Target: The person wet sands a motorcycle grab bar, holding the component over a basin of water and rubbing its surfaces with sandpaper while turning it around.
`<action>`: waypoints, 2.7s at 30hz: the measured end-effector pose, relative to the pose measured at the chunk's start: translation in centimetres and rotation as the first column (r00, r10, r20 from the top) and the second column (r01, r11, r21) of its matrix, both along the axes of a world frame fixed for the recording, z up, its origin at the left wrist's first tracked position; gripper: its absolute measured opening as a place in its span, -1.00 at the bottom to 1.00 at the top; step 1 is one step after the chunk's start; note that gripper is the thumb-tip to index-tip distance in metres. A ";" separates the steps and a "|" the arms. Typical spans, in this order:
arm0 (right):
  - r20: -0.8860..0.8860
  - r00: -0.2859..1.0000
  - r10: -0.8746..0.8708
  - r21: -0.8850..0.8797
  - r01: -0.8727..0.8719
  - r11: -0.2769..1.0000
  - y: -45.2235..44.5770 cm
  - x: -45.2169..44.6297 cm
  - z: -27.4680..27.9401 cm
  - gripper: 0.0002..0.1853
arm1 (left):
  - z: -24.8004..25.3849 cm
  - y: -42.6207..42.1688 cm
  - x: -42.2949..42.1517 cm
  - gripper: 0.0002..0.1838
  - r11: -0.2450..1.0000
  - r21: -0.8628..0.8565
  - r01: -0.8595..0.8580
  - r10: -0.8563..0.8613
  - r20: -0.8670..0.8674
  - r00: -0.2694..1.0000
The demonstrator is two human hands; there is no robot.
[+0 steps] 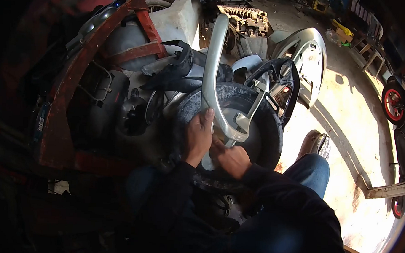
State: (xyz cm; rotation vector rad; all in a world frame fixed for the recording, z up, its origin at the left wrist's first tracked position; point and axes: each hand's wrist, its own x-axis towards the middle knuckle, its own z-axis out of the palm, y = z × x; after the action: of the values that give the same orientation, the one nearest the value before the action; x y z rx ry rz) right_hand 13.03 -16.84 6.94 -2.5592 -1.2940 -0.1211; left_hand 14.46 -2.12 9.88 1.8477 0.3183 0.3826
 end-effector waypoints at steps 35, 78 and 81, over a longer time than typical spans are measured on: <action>-0.031 0.998 0.063 -0.084 -0.066 0.994 0.8 2.3 -1.8 -0.61 | -0.9 0.3 0.5 -0.33 0.984 -0.164 -0.069 0.054 -0.092 0.994; -0.928 0.030 0.371 0.319 0.577 0.752 -0.6 -1.6 0.9 -0.45 | -0.9 0.9 1.2 -0.21 0.955 -0.211 -0.208 0.202 -0.053 0.978; -0.925 -0.066 0.375 0.264 0.598 0.757 0.3 -0.4 -0.2 -0.54 | -1.3 0.8 1.1 -0.18 0.972 -0.149 -0.179 0.172 -0.060 0.983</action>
State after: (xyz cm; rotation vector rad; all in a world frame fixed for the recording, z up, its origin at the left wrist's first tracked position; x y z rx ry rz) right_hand 12.64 -16.52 6.78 -1.2322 -0.1589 1.0081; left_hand 15.60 -1.34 8.62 1.6838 0.5322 0.4243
